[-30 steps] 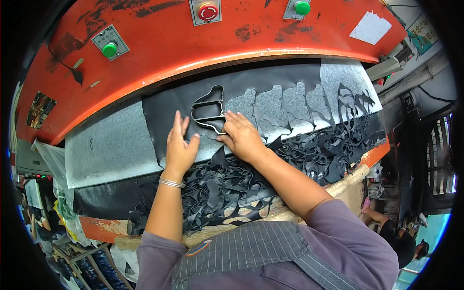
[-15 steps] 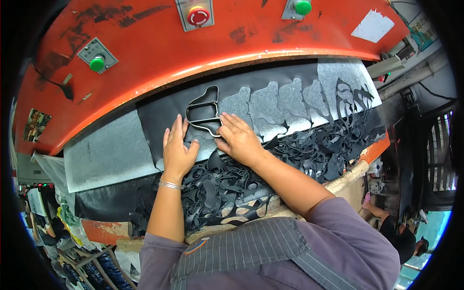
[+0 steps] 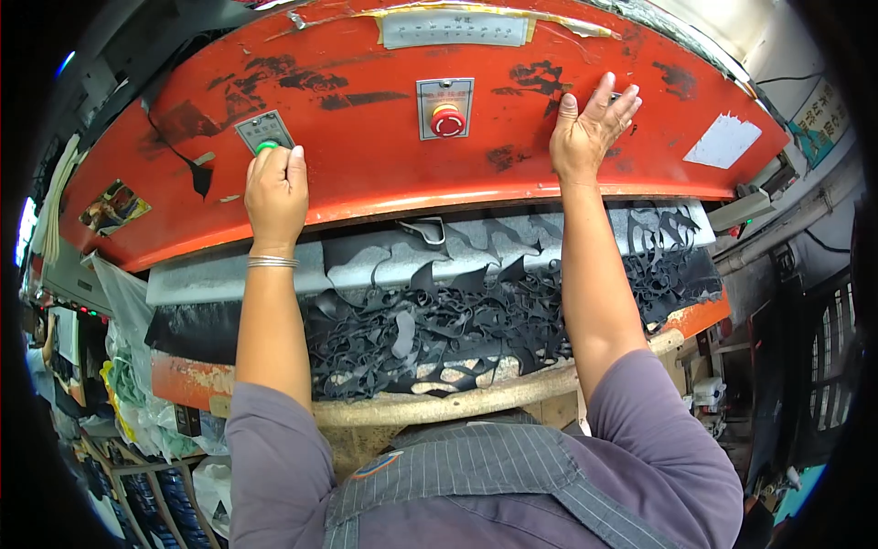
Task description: Die-cutting shoe parts from material using a hydraulic clicker press.
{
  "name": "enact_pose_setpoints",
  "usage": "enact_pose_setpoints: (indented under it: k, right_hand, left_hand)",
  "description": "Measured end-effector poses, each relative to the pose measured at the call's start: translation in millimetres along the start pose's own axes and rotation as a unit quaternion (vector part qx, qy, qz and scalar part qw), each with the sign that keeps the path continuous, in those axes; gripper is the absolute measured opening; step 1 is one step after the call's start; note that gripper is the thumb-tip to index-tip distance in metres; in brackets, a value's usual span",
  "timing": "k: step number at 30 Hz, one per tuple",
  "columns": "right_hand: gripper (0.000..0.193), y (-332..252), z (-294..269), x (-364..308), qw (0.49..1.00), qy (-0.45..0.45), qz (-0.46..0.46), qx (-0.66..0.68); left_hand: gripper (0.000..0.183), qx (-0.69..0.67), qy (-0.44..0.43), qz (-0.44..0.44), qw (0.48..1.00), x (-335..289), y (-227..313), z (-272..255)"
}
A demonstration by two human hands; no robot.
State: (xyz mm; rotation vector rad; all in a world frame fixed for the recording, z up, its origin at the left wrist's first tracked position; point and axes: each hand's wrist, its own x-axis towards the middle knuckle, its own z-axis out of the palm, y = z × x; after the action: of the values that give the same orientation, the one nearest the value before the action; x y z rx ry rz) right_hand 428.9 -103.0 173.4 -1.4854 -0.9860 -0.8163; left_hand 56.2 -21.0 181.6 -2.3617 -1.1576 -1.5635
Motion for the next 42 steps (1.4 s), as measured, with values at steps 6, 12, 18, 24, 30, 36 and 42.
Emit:
enact_pose_setpoints:
  k: [6,12,18,24,30,36,42]
  right_hand:
    - [0.049,-33.8,-95.7,-86.2,0.953,-0.235,-0.102,0.159]
    - [0.064,-119.5,-217.1,-213.2,0.664,-0.711,-0.140,0.183]
    - [0.037,-130.5,-220.4,-233.3,0.749,-0.631,-0.166,0.112]
    - [0.030,-121.2,-205.3,-214.4,0.683,-0.700,-0.162,0.134]
    - [0.041,-106.7,-97.0,-147.7,0.807,-0.572,0.021,0.144]
    - [0.029,-57.7,-0.6,-182.3,0.860,-0.489,-0.078,0.120]
    - [0.027,-58.0,9.0,-161.8,0.822,-0.467,0.195,0.262]
  left_hand:
    - [0.027,-0.140,-0.147,-0.090,0.975,-116.4,42.5,-44.0]
    - [0.020,-0.155,-0.412,-0.071,0.895,-244.4,125.8,-85.4]
    - [0.017,-0.095,-0.337,-0.070,0.934,-268.7,146.1,-77.3]
    - [0.024,-0.089,-0.390,-0.103,0.911,-256.4,145.5,-77.8]
    - [0.029,-0.169,-0.583,-0.159,0.779,-193.6,99.4,-59.7]
    - [0.034,-0.040,-0.272,-0.060,0.960,-131.1,-1.6,38.1]
    - [0.039,-0.071,-0.341,-0.069,0.935,-118.7,-54.0,63.7]
